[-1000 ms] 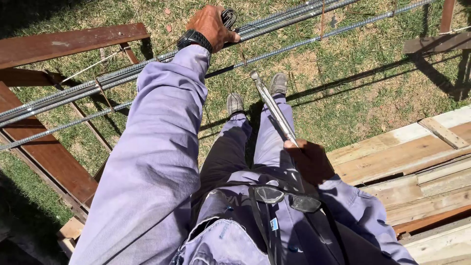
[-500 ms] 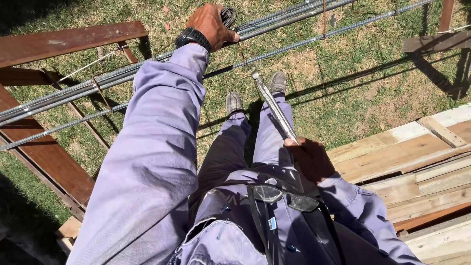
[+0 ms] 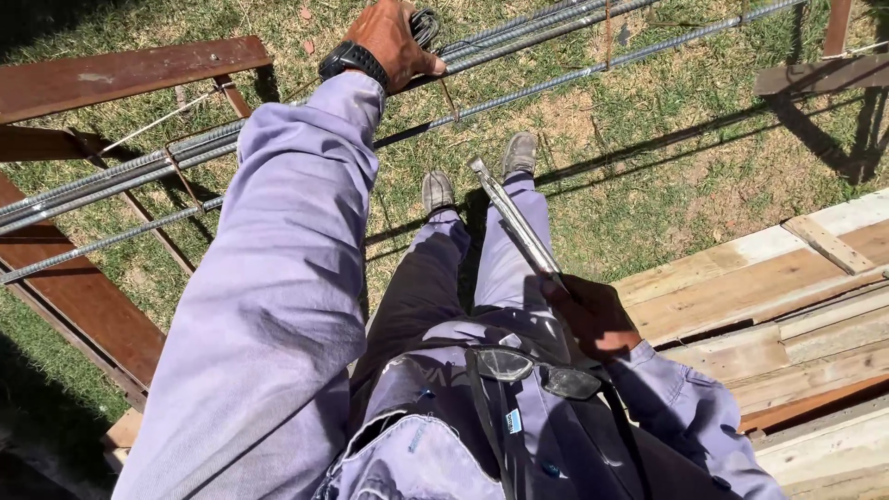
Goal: The person ties rebar rods together using wire and a rebar tying tool. They wrap the wire around the intersecting rods and twist it to secure the connection, repeating this process along the length of the rebar structure.
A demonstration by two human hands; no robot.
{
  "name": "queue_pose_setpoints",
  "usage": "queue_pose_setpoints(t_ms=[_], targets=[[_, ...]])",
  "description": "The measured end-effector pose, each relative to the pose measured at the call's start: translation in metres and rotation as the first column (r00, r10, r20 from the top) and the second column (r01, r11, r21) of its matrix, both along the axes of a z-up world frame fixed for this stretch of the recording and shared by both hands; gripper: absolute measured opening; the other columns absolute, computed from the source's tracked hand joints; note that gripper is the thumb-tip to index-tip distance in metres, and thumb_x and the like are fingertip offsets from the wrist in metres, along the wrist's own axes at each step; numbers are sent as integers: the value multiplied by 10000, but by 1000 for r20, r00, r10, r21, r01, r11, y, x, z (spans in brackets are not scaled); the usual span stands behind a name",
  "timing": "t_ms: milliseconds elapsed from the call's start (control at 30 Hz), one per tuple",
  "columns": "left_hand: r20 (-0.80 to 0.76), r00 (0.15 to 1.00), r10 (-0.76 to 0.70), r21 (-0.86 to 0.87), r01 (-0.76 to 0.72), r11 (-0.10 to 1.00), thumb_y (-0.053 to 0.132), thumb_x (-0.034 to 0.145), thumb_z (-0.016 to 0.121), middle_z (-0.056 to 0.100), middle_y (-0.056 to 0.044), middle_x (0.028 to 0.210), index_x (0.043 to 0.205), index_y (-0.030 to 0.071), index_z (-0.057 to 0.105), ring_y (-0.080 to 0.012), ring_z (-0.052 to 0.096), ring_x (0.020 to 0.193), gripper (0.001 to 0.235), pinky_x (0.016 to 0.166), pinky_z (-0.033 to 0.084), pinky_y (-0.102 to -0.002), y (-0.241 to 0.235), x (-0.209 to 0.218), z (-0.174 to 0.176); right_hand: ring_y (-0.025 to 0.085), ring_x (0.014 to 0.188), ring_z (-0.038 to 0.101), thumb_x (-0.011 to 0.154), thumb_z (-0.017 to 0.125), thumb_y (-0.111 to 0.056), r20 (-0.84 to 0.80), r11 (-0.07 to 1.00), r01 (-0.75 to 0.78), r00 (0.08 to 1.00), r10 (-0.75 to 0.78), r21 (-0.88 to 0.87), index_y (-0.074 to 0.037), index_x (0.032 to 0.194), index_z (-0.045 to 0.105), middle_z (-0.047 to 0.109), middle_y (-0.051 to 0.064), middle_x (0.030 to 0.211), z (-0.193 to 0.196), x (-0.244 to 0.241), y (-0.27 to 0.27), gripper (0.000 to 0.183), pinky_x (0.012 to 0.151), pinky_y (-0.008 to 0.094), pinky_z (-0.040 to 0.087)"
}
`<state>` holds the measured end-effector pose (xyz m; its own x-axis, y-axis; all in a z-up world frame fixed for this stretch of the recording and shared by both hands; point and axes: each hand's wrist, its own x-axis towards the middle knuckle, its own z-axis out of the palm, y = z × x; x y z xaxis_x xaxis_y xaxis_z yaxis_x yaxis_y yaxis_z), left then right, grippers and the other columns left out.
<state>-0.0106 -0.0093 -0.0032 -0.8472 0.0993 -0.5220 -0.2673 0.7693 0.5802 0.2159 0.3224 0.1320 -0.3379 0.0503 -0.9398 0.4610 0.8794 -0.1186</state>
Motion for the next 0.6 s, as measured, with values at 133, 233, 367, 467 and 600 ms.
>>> queue_pose_setpoints(t_ms=[133, 233, 367, 467, 600], targets=[[31, 999, -11, -41, 12, 999, 476, 665, 989, 605, -160, 1363, 1392, 36, 539, -351, 583, 1229, 961, 1005, 480, -437, -6, -3, -21, 195, 580, 530, 912, 564, -543, -118, 995, 45, 991, -55, -88, -119, 636, 550, 557, 76, 567, -36, -5, -2, 506, 614, 391, 379], [-37, 993, -111, -221, 100, 970, 630, 814, 904, 679, -153, 953, 1014, 32, 660, -348, 660, 877, 676, 699, 542, -480, -4, -5, -27, 120, 505, 289, 983, 569, -435, -324, 893, 109, 907, -269, -437, -216, 578, 339, 283, -65, 544, -56, -7, -5, 515, 507, 327, 243], [-47, 997, -60, 30, 61, 998, 381, 712, 961, 633, -144, 1304, 1342, 122, 582, -358, 601, 1170, 779, 911, 511, -446, -3, 3, -5, 138, 485, 474, 905, 624, -340, -143, 862, 231, 934, -326, -452, -96, 817, 456, 504, 47, 586, -54, 43, 42, 309, 440, 305, 374], [-70, 995, -65, -8, 64, 998, 421, 735, 950, 644, -162, 1204, 1290, 103, 585, -374, 619, 1090, 736, 853, 512, -457, -4, -1, -11, 209, 413, 568, 888, 667, -71, 141, 718, 542, 830, -540, -436, -108, 1091, 502, 657, 163, 712, -79, 39, 70, 265, 287, 265, 388], [84, 995, -47, -46, 51, 998, 451, 792, 919, 598, -186, 1299, 1330, 59, 494, -418, 585, 1159, 789, 906, 515, -503, 0, -1, 13, 215, 465, 504, 663, 216, -843, -72, 919, -367, 930, 360, -143, -207, 1174, 473, 514, 33, 572, -6, -57, 24, 855, 456, 392, 344]])
